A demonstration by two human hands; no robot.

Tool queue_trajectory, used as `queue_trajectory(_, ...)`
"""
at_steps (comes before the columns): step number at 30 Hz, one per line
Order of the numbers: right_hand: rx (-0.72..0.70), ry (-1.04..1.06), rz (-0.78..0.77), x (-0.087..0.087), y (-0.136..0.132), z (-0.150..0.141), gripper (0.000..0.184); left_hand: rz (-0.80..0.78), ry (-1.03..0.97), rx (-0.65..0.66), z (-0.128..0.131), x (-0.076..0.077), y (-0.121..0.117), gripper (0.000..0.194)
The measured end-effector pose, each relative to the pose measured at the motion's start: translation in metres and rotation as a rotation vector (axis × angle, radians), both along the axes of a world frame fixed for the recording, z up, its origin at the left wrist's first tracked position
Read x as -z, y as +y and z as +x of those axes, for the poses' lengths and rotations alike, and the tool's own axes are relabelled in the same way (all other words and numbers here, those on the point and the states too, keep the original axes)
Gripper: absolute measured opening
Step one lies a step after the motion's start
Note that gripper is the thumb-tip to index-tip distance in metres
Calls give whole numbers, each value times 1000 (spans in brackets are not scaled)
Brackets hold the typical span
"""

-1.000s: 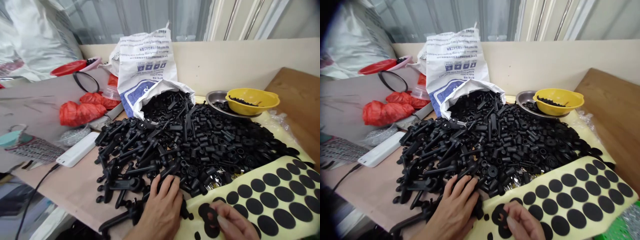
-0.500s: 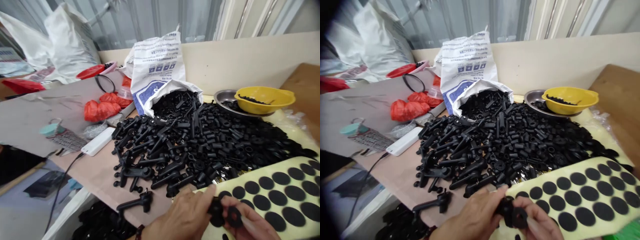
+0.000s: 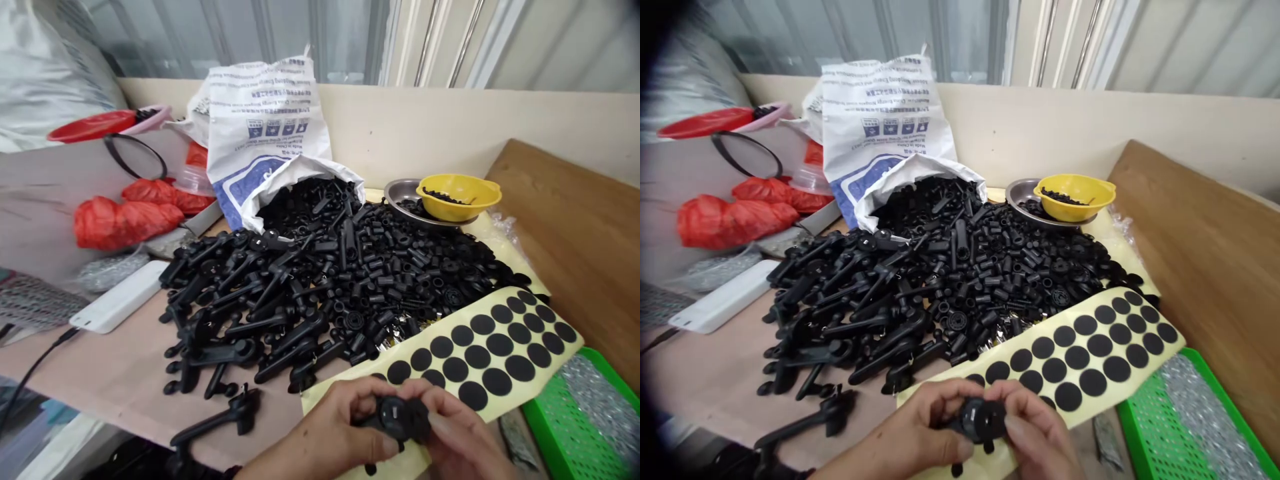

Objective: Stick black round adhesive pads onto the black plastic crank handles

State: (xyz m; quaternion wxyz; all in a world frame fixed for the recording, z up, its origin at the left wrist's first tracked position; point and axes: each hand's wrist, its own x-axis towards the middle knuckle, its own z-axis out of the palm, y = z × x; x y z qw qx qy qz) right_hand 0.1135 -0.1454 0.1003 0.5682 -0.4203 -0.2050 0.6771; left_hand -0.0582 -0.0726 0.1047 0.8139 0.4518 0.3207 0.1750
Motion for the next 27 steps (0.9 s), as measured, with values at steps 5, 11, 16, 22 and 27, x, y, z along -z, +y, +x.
queue_trajectory(5, 47, -155, 32, 5, -1, 2, 24, 36, 98, 89, 5, -3, 3, 36)
queue_trajectory(11, 32, -346, 57, 4, -3, 4, 29, 121, 110, 117, 7, -2, 5, 42)
queue_trajectory(16, 53, -506, 86, 7, -5, 4, 27, 212, 119, 138, 4, 6, 5, 50)
queue_trajectory(22, 47, -518, 89, 2, -3, 2, 26, 243, 141, 103, -1, 16, 3, 56)
queue_trajectory(27, 55, -525, 78, -1, -2, 0, 25, 330, 197, 136, -2, 5, 3, 57)
